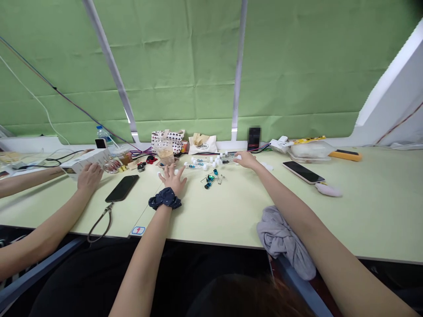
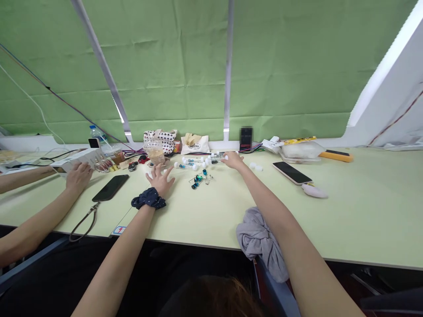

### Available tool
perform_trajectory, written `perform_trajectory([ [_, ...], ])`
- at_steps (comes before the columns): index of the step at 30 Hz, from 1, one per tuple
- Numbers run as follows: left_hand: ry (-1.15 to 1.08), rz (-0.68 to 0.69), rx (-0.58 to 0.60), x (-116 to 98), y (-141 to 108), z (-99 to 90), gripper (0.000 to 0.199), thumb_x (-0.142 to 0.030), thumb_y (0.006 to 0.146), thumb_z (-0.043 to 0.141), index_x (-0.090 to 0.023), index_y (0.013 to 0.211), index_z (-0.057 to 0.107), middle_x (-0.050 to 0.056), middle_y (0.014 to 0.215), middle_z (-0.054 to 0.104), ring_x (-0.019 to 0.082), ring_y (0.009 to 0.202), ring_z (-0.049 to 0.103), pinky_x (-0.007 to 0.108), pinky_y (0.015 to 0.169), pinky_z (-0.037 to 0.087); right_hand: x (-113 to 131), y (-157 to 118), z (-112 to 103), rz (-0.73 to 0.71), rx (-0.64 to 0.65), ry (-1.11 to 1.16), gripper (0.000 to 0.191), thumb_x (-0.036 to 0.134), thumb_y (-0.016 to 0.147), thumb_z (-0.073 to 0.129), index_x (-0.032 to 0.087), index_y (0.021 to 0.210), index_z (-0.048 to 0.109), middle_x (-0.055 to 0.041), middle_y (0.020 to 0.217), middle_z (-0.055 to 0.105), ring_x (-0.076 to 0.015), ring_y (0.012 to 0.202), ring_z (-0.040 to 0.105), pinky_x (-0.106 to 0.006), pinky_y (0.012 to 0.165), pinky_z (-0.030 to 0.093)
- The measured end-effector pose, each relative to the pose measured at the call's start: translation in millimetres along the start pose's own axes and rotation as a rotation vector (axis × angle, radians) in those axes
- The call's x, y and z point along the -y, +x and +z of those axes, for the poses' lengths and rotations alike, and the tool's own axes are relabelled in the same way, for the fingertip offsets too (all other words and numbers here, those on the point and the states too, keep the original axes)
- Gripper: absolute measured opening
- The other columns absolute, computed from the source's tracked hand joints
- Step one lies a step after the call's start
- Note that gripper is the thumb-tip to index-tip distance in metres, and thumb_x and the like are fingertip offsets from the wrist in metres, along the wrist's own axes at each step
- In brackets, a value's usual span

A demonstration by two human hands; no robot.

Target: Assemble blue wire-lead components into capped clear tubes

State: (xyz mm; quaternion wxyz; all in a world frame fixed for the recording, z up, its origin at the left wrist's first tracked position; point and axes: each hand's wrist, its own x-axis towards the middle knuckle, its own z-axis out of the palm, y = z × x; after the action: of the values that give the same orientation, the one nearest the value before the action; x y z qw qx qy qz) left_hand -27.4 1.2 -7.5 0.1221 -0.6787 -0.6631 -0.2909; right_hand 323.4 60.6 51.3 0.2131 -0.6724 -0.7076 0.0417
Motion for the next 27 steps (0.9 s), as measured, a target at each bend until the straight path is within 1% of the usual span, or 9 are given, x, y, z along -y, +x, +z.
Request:
perform_trajectory([
  [1,0.016,-0.018,0.045,1.6,2.7,1.0,0.056,-0.043,0.078,0.058,-0.039,0.133,0.045,0.004,0.152,0.020,0.039,0.138,0.004,0.066,0.103,0.011,1.7,-0.7,-1.1,-0.007,-0.001,0.006,0.037,0.044,0.083,0.055,0.026,0.115,0.061,-0.0074,0.126,0.058,-0.0279,0.115,0.050,-0.043,0.090,0.040],
  [3,-0.018,-0.088,0.132,8.3,9.3,5.9,0.063,-0.054,0.074,0.061,-0.039,0.133,0.045,0.003,0.154,0.015,0.044,0.137,-0.006,0.071,0.098,0.013,3.6,-1.6,-2.8,-0.018,-0.004,0.021,0.038,0.044,0.082,0.057,0.025,0.114,0.063,-0.0077,0.121,0.061,-0.0274,0.110,0.052,-0.038,0.087,0.041],
  [5,-0.100,-0.167,0.198,17.3,16.3,13.4,0.070,-0.063,0.067,0.063,-0.037,0.131,0.049,0.006,0.154,0.015,0.049,0.135,-0.009,0.074,0.093,0.017,2.9,-1.6,-3.6,-0.039,-0.014,0.036,0.039,0.044,0.082,0.058,0.023,0.114,0.064,-0.0090,0.116,0.063,-0.0266,0.105,0.055,-0.035,0.084,0.041],
  [7,-0.179,-0.188,0.229,25.4,22.9,21.7,0.074,-0.065,0.062,0.067,-0.035,0.128,0.052,0.009,0.153,0.017,0.051,0.134,-0.010,0.074,0.090,0.021,-0.4,-0.8,-2.8,-0.069,-0.026,0.045,0.038,0.043,0.081,0.059,0.021,0.112,0.066,-0.0099,0.112,0.065,-0.0256,0.099,0.056,-0.032,0.082,0.042],
  [11,-0.315,-0.133,0.200,33.5,34.0,36.5,0.076,-0.062,0.057,0.072,-0.028,0.123,0.056,0.014,0.151,0.021,0.052,0.133,-0.010,0.072,0.089,0.027,-10.8,1.9,2.3,-0.113,-0.037,0.058,0.036,0.041,0.080,0.059,0.021,0.109,0.067,-0.0084,0.108,0.066,-0.0240,0.092,0.057,-0.030,0.079,0.042],
  [14,-0.340,-0.130,0.162,34.6,41.2,44.1,0.075,-0.060,0.058,0.072,-0.023,0.122,0.057,0.018,0.150,0.021,0.053,0.133,-0.010,0.071,0.089,0.026,-17.0,4.3,5.8,-0.119,-0.035,0.064,0.034,0.040,0.079,0.060,0.022,0.106,0.068,-0.0075,0.105,0.067,-0.0225,0.087,0.058,-0.030,0.077,0.042],
  [20,-0.216,-0.208,0.173,36.3,57.8,54.0,0.071,-0.061,0.067,0.063,-0.030,0.129,0.049,0.013,0.152,0.019,0.047,0.136,-0.007,0.070,0.095,0.017,-20.4,9.6,7.0,-0.105,-0.029,0.065,0.035,0.043,0.078,0.059,0.022,0.104,0.069,-0.0053,0.090,0.068,-0.0199,0.076,0.057,-0.028,0.069,0.041],
  [23,-0.243,-0.228,0.156,38.8,68.0,61.8,0.073,-0.058,0.068,0.065,-0.028,0.132,0.044,0.012,0.151,0.021,0.044,0.137,-0.002,0.068,0.096,0.019,-18.7,9.4,6.9,-0.123,-0.027,0.109,0.034,0.042,0.078,0.059,0.022,0.103,0.069,-0.0043,0.089,0.068,-0.0183,0.072,0.056,-0.027,0.067,0.040],
  [27,-0.299,-0.209,0.160,38.8,76.8,66.3,0.075,-0.050,0.065,0.072,-0.032,0.131,0.042,0.010,0.149,0.026,0.041,0.137,0.004,0.066,0.095,0.022,-12.7,5.4,5.8,-0.145,-0.022,0.167,0.034,0.043,0.078,0.059,0.022,0.102,0.069,-0.0039,0.083,0.067,-0.0173,0.068,0.055,-0.026,0.064,0.040],
])
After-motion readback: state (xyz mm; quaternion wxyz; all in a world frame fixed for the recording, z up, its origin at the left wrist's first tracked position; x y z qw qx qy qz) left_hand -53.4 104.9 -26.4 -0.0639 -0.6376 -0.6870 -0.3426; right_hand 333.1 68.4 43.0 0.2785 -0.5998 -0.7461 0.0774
